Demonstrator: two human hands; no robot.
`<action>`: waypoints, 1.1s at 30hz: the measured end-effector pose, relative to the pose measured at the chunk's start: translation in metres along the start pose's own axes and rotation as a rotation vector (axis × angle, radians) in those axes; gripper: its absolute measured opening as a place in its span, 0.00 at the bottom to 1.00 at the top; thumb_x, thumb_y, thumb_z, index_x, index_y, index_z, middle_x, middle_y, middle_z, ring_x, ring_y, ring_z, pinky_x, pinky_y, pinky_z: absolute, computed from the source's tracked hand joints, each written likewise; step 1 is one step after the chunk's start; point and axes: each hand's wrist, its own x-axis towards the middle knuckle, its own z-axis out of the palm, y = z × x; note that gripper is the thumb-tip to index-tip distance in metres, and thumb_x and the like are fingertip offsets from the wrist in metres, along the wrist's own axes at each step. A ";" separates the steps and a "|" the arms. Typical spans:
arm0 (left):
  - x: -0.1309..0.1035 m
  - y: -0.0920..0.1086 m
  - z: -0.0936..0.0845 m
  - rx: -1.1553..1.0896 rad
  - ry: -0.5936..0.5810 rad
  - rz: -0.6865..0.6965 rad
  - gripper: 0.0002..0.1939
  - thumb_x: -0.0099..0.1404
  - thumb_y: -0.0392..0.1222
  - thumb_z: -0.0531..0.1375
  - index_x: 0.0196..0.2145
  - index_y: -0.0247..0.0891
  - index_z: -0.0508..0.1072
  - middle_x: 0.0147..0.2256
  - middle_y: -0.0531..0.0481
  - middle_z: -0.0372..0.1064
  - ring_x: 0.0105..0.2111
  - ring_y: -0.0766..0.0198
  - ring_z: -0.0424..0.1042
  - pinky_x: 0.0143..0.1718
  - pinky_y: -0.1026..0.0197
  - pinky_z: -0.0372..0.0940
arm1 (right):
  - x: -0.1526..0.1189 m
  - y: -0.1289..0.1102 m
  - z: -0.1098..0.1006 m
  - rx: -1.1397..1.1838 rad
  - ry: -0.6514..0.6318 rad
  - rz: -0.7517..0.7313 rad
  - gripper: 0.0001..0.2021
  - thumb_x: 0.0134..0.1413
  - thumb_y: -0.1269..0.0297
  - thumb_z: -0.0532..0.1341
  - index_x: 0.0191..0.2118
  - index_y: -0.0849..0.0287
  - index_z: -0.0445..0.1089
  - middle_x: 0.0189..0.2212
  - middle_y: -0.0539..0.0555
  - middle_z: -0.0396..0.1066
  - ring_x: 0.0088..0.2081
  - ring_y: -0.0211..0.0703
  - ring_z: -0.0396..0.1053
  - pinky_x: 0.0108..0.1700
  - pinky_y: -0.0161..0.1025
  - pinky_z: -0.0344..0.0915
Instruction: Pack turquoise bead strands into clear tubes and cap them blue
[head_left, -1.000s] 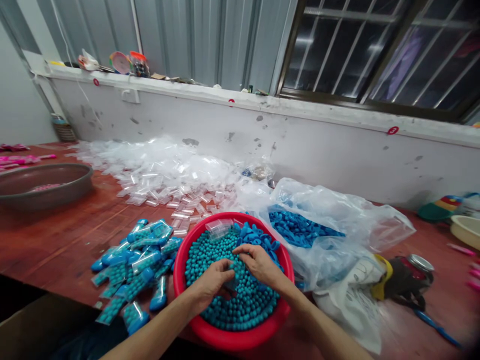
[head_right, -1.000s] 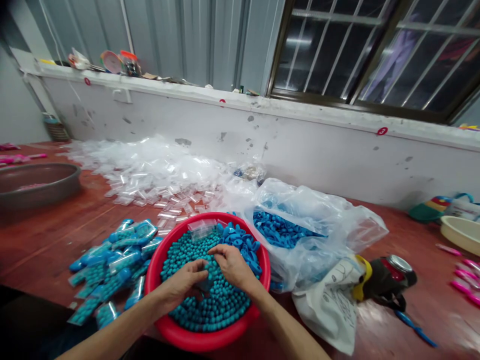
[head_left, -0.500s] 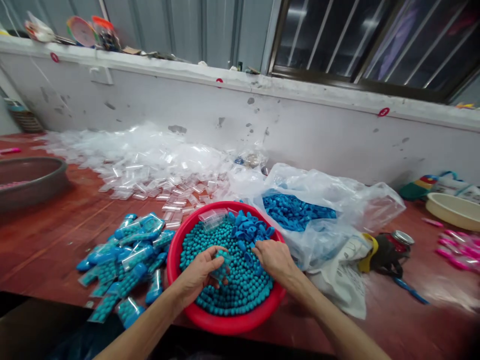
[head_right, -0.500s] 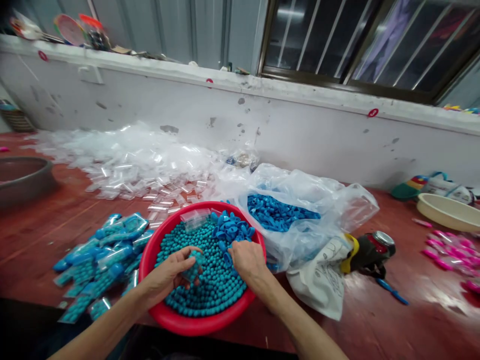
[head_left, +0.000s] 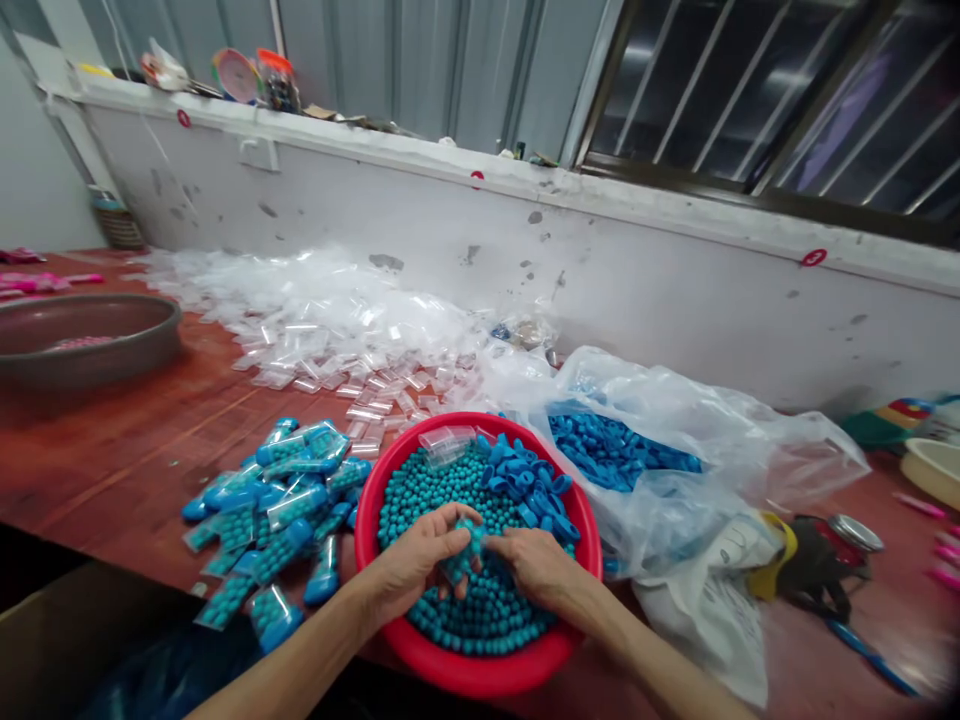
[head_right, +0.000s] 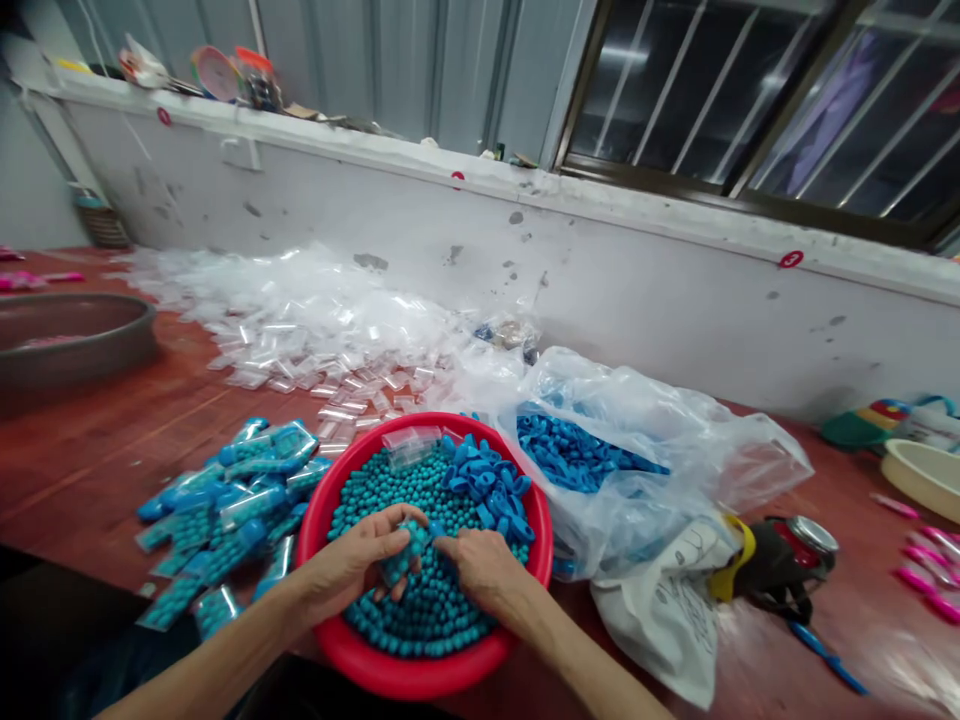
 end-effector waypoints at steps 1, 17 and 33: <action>0.000 0.000 0.000 -0.002 -0.002 0.005 0.17 0.56 0.46 0.55 0.41 0.37 0.58 0.26 0.51 0.67 0.18 0.71 0.66 0.13 0.72 0.49 | 0.000 -0.001 0.002 -0.017 -0.031 -0.042 0.17 0.55 0.74 0.46 0.44 0.51 0.65 0.31 0.51 0.71 0.31 0.41 0.69 0.26 0.32 0.56; 0.011 -0.013 -0.002 0.194 0.223 0.080 0.16 0.53 0.44 0.55 0.39 0.36 0.60 0.25 0.56 0.63 0.17 0.72 0.64 0.13 0.72 0.54 | 0.008 -0.007 -0.013 0.533 0.281 -0.035 0.10 0.57 0.69 0.48 0.40 0.59 0.64 0.31 0.52 0.68 0.34 0.40 0.66 0.37 0.35 0.60; 0.006 -0.010 0.001 0.156 0.200 0.085 0.25 0.54 0.50 0.56 0.45 0.34 0.56 0.26 0.54 0.65 0.15 0.73 0.63 0.12 0.72 0.48 | -0.001 -0.014 0.003 0.578 0.669 -0.049 0.10 0.55 0.70 0.52 0.42 0.58 0.65 0.32 0.53 0.66 0.35 0.41 0.66 0.38 0.37 0.64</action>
